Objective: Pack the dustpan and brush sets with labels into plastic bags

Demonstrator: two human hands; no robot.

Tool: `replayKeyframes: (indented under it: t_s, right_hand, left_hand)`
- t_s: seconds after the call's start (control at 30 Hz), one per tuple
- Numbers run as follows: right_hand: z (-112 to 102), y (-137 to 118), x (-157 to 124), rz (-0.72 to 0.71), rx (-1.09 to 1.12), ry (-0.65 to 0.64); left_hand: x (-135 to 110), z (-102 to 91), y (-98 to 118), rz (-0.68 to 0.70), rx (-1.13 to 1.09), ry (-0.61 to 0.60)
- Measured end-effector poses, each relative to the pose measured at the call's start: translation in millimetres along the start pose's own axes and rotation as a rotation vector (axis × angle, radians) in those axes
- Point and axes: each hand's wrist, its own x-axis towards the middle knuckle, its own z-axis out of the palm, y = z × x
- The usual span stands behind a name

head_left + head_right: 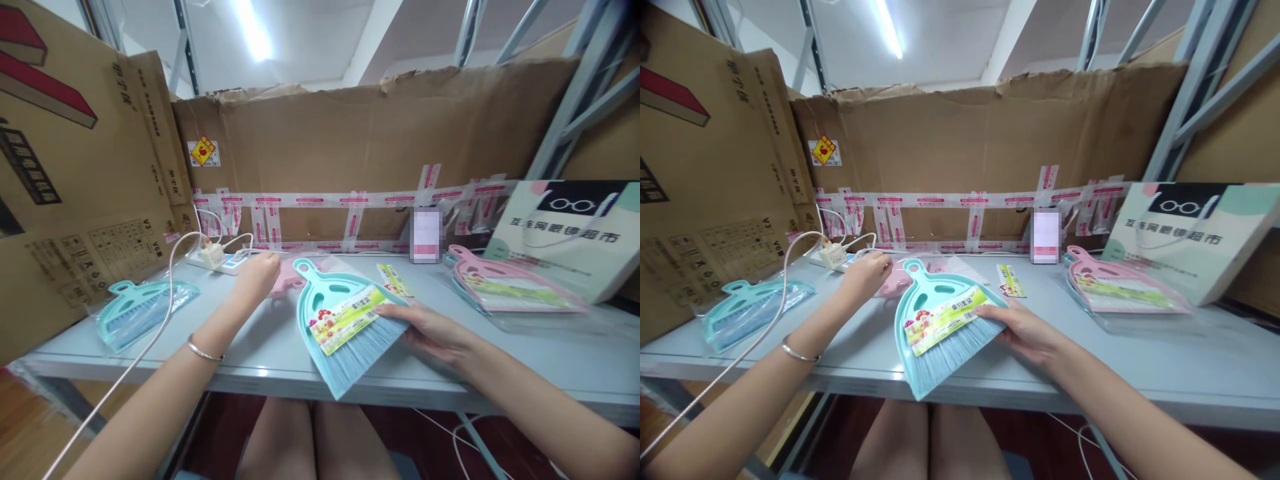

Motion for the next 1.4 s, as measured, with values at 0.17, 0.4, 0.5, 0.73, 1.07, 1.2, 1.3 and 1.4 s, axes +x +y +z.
replayKeyframes:
  t_s: [0.17, 0.4, 0.5, 0.73, 1.07, 1.2, 1.3, 1.4]
  right_hand:
    - [11, 4, 6, 0.061, -0.044, 0.003]
    - [23, 5, 10, -0.014, 0.055, 0.108]
    - [30, 7, 10, 0.012, 0.043, 0.108]
    - [41, 13, 16, -0.036, 0.199, 0.127]
    - [54, 19, 17, -0.054, 0.287, 0.15]
    - [59, 23, 17, -0.066, 0.315, 0.131]
    - [58, 25, 18, -0.068, 0.35, 0.13]
    - [55, 26, 17, -0.067, 0.372, 0.141]
  left_hand:
    - [-4, -8.9, 13, 0.046, -0.002, 0.07]
    - [-21, -14.0, 23, 0.188, -0.018, 0.014]
    - [-22, -16.9, 29, 0.217, -0.029, 0.074]
    - [-21, -16.5, 31, 0.355, -0.025, 0.126]
    - [-36, -10.6, 26, 0.49, -0.032, 0.345]
    - [-33, -11.4, 31, 0.587, -0.104, 0.314]
    - [-37, -15.1, 28, 0.551, -0.334, 0.3]
    - [-42, -18.5, 22, 0.174, -0.71, 0.444]
